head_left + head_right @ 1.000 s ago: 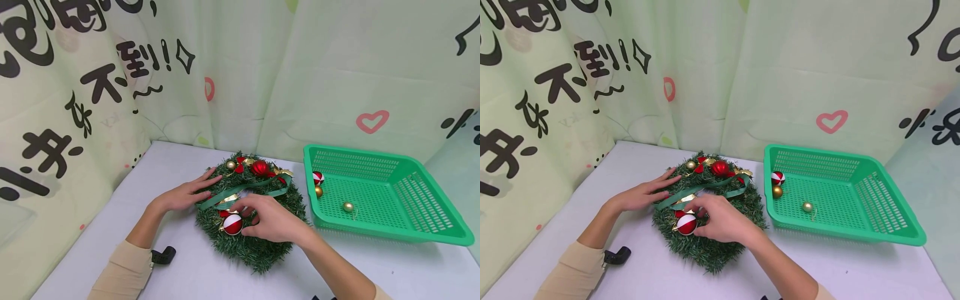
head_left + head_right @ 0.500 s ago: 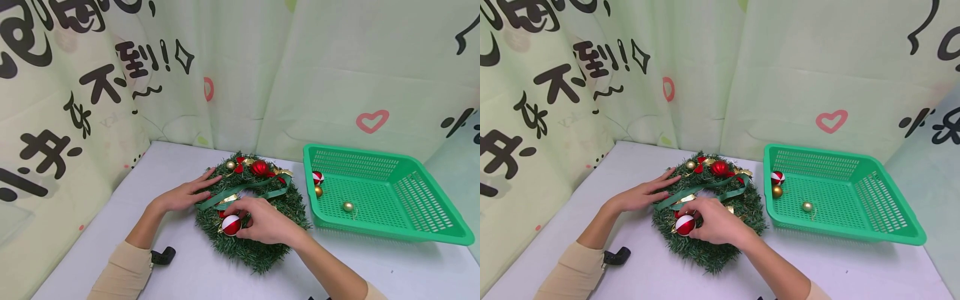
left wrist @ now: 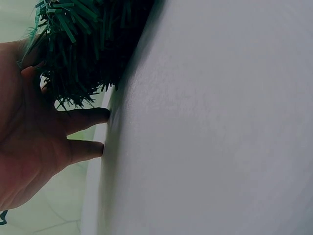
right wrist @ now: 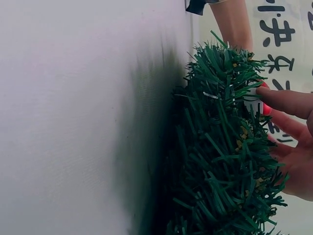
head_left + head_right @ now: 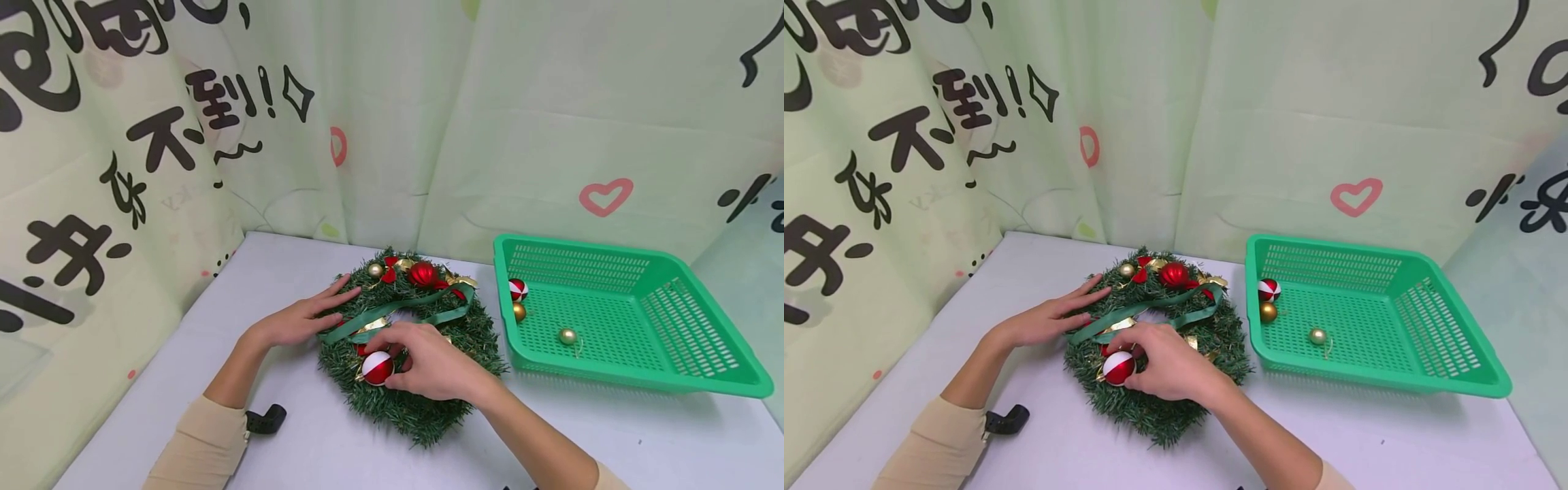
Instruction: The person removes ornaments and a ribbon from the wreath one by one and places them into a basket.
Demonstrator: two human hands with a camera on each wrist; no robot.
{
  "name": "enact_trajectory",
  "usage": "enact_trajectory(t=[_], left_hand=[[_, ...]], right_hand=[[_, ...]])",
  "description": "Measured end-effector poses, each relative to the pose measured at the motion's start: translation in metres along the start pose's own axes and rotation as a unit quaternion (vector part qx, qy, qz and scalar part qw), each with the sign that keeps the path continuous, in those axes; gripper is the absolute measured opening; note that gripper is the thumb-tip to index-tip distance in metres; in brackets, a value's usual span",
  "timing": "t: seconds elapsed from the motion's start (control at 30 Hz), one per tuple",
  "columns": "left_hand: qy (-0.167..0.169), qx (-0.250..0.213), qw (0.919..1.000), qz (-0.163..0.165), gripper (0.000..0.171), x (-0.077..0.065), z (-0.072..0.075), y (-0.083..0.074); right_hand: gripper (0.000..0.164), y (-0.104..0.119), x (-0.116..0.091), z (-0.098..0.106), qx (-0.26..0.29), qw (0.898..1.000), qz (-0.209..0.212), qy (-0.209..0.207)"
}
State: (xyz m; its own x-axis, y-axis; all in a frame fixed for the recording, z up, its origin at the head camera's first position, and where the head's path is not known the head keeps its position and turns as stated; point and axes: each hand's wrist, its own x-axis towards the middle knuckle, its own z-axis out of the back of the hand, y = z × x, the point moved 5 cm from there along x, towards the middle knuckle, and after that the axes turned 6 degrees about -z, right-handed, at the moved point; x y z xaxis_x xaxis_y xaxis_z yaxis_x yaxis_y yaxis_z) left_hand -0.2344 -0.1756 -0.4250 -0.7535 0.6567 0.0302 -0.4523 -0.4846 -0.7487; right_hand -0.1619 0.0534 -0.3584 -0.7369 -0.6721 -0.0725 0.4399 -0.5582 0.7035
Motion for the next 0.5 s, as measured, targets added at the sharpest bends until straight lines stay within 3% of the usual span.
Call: enact_trajectory(t=[0.5], left_hand=[[0.0, 0.004, 1.0, 0.001, 0.056, 0.0002, 0.0001, 0.0007]], right_hand=[[0.042, 0.0008, -0.0037, 0.0054, 0.051, 0.999, -0.006, -0.001]])
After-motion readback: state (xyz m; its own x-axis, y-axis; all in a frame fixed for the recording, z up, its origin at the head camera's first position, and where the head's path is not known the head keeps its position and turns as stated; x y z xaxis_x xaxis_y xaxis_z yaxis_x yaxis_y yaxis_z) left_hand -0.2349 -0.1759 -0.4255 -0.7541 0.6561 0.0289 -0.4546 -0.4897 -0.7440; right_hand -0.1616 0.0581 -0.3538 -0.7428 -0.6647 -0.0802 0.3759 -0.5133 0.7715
